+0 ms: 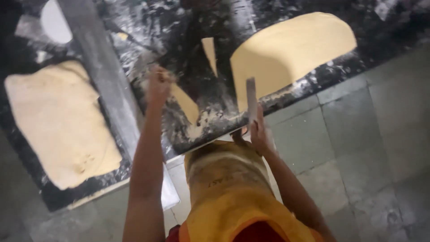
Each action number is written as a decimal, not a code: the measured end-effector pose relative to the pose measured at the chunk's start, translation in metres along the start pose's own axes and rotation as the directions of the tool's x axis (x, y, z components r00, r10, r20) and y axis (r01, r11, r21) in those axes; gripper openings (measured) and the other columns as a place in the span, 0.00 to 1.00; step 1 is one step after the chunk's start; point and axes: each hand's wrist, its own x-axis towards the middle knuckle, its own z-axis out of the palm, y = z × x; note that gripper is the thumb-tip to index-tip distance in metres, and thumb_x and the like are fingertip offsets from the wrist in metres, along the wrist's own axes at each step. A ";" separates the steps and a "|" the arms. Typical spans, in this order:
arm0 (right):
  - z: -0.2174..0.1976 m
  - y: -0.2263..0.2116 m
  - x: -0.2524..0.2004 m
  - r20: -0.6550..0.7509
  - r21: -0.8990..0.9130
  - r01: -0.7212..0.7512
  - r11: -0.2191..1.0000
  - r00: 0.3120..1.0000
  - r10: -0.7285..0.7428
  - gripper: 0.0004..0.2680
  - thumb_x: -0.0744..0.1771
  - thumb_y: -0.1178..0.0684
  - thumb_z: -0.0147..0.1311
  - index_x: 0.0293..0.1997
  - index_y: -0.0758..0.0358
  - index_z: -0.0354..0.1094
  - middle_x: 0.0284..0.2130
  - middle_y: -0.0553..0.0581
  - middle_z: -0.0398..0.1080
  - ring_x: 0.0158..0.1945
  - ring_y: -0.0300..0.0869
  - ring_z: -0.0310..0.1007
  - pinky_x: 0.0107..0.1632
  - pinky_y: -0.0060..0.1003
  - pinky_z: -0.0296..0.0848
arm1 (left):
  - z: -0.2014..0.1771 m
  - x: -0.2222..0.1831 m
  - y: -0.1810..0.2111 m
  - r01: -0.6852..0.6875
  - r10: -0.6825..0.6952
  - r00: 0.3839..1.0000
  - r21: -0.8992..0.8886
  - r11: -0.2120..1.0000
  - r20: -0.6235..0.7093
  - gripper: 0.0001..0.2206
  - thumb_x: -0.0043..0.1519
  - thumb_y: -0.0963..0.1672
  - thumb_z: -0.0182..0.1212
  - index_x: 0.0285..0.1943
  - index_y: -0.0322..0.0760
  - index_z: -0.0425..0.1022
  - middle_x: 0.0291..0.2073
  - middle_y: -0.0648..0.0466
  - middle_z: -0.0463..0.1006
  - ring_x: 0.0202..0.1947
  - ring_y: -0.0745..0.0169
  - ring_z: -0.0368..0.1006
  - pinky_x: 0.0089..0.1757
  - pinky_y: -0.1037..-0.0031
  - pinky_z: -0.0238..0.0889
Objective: Rolling dough triangles into croissant shapes and placing them on a tray.
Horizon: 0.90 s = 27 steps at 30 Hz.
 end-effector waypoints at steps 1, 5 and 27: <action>-0.008 0.025 -0.024 -0.055 -0.091 0.052 0.994 0.997 -0.057 0.25 0.73 0.60 0.40 0.82 0.63 0.34 0.71 0.87 0.51 0.72 0.75 0.53 0.68 0.56 0.56 | -0.009 0.006 -0.010 -0.013 0.012 0.999 -0.020 1.000 -0.034 0.11 0.67 0.42 0.63 0.56 0.35 0.73 0.32 0.47 0.74 0.32 0.57 0.70 0.37 0.66 0.66; -0.063 -0.087 0.003 0.050 -0.378 -0.444 0.812 0.866 0.497 0.27 0.70 0.56 0.41 0.80 0.59 0.33 0.49 0.75 0.73 0.43 0.69 0.73 0.45 0.57 0.70 | -0.036 0.031 0.092 -0.264 0.501 0.832 0.625 0.735 -0.237 0.18 0.61 0.42 0.67 0.59 0.34 0.73 0.48 0.44 0.77 0.47 0.44 0.73 0.46 0.61 0.69; -0.031 -0.021 0.175 0.390 -0.484 0.088 0.871 0.912 0.124 0.31 0.66 0.58 0.47 0.79 0.62 0.33 0.33 0.72 0.73 0.35 0.65 0.74 0.40 0.59 0.72 | 0.184 -0.050 0.187 -0.284 0.213 0.954 0.419 0.862 0.209 0.27 0.68 0.44 0.53 0.78 0.35 0.58 0.77 0.48 0.56 0.75 0.45 0.54 0.61 0.50 0.57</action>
